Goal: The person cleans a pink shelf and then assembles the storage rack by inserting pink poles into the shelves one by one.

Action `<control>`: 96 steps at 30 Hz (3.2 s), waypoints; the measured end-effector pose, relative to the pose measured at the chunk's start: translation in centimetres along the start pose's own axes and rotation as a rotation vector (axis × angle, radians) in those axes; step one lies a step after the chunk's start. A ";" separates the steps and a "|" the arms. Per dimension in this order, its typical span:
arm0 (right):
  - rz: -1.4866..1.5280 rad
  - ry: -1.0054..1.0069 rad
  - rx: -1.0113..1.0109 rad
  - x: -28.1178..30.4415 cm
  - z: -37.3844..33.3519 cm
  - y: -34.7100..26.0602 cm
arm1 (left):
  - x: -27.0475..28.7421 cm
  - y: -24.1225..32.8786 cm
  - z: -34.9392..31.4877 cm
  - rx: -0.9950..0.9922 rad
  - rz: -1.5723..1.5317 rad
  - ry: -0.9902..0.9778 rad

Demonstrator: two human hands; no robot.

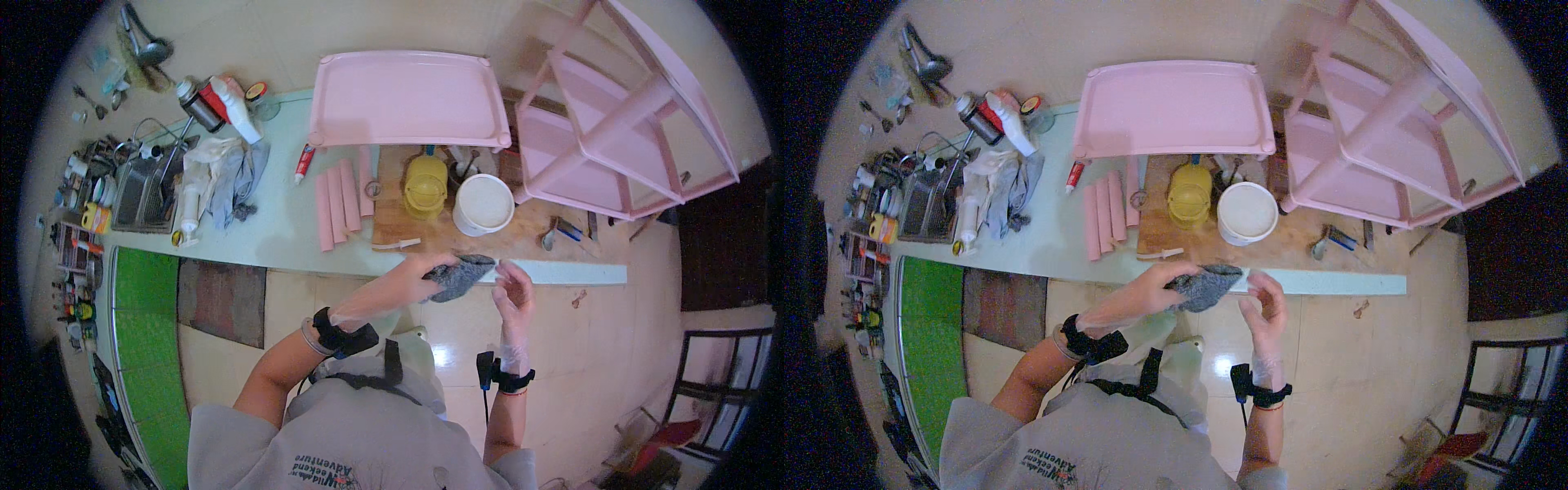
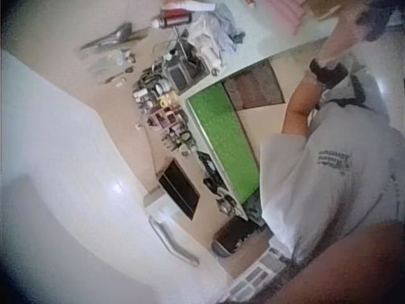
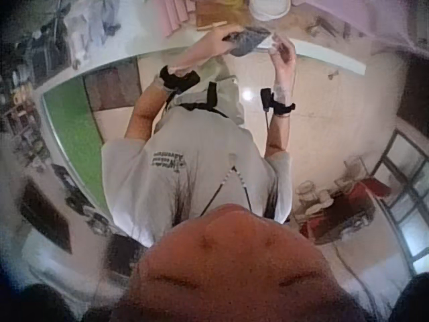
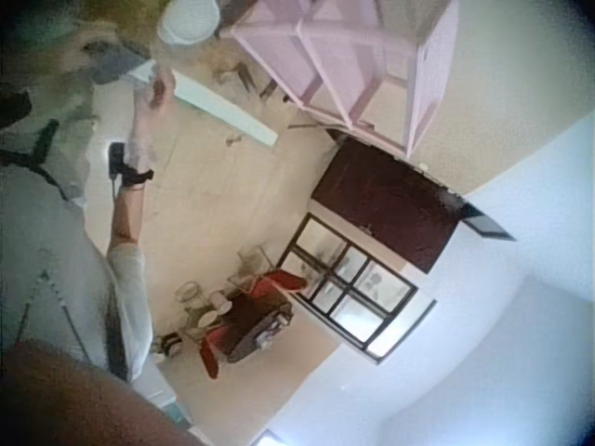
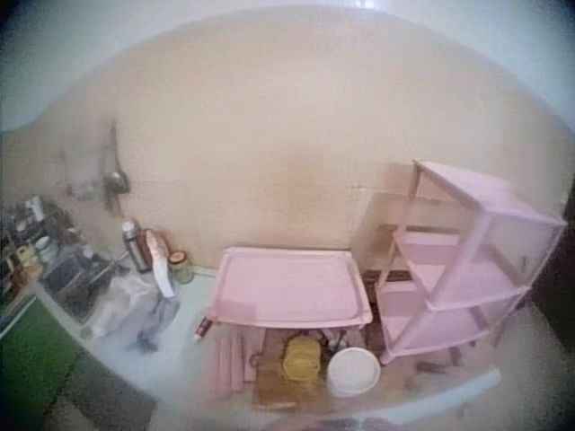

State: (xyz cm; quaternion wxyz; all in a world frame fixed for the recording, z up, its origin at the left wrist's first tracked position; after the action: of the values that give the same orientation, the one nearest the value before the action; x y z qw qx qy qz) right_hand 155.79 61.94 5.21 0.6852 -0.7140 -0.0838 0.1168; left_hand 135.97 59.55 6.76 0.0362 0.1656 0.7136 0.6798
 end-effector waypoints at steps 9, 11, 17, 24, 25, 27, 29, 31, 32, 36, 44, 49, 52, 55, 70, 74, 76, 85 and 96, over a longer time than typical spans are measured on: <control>0.278 -0.240 -0.319 -10.3 3.3 0.3 | 8.5 -0.2 -1.0 0.022 -0.172 0.160; 0.226 -0.101 -0.283 -12.1 5.1 0.7 | 12.4 -0.3 -1.5 -0.062 -0.129 0.257; 0.242 0.111 -0.211 -18.6 11.8 0.0 | 31.1 -11.5 -0.4 0.086 0.020 0.866; 0.069 0.383 -0.263 -21.0 15.9 5.0 | 36.6 -14.5 6.0 0.330 -0.215 0.743; 0.185 0.393 -0.366 -20.9 16.5 5.5 | 36.2 -13.6 6.6 0.328 -0.348 0.625; 0.325 0.364 -0.411 -21.2 18.5 6.2 | 36.3 -13.9 7.6 0.316 -0.478 0.511; 0.464 0.324 -0.354 -22.2 20.5 5.7 | 37.0 -16.2 9.2 0.141 -0.350 0.580; 0.634 0.278 -0.286 -21.7 22.6 6.3 | 36.3 -15.8 10.1 0.140 -0.308 0.565; 0.636 0.282 -0.280 -21.7 23.0 6.3 | 36.2 -15.8 10.0 0.146 -0.259 0.575; 0.404 0.302 -0.249 -20.9 24.6 6.7 | 35.7 -15.2 9.8 0.129 -0.181 0.655; 0.304 0.279 -0.129 -21.8 21.6 0.3 | 34.5 -10.1 3.2 0.116 -0.440 0.823; 0.159 0.077 -0.024 -21.5 17.5 -3.2 | 31.4 -5.3 -2.9 -0.118 -0.536 0.967; -0.096 0.124 0.129 -18.0 15.5 -2.5 | 29.3 -3.4 -6.6 -0.117 -0.480 1.106; -0.178 0.371 0.403 -17.1 11.0 -6.8 | 26.7 -2.7 -9.7 -0.119 -0.477 1.181; -0.939 -0.536 1.145 -26.1 -2.7 -6.8 | 16.6 -0.2 -21.6 0.030 -0.470 1.292; -1.155 -0.462 1.193 -26.7 -6.5 -6.5 | 15.4 -1.3 -25.0 0.067 -0.513 1.252; -1.132 -0.501 1.210 -28.0 -8.6 -6.5 | 14.9 -1.2 -27.6 0.078 -0.440 1.219; -1.109 -0.410 1.371 -36.6 -22.6 -4.2 | 14.6 -4.4 -38.7 0.102 -0.314 1.089; -1.003 -0.157 1.313 -35.6 -27.8 -2.4 | 12.2 -4.7 -43.3 0.106 -0.322 1.018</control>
State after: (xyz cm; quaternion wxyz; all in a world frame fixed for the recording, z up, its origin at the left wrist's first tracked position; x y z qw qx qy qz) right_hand 129.63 25.41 10.44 0.9255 -0.0366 -0.3546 -0.1279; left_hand 111.65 21.41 7.44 -0.2191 -0.2950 0.6904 0.6231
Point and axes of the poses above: each hand's wrist, its own z-axis towards the middle knuckle, its own x-axis out of the back of the hand, y = z × x, the point moved 4 cm from there along z, towards the middle knuckle
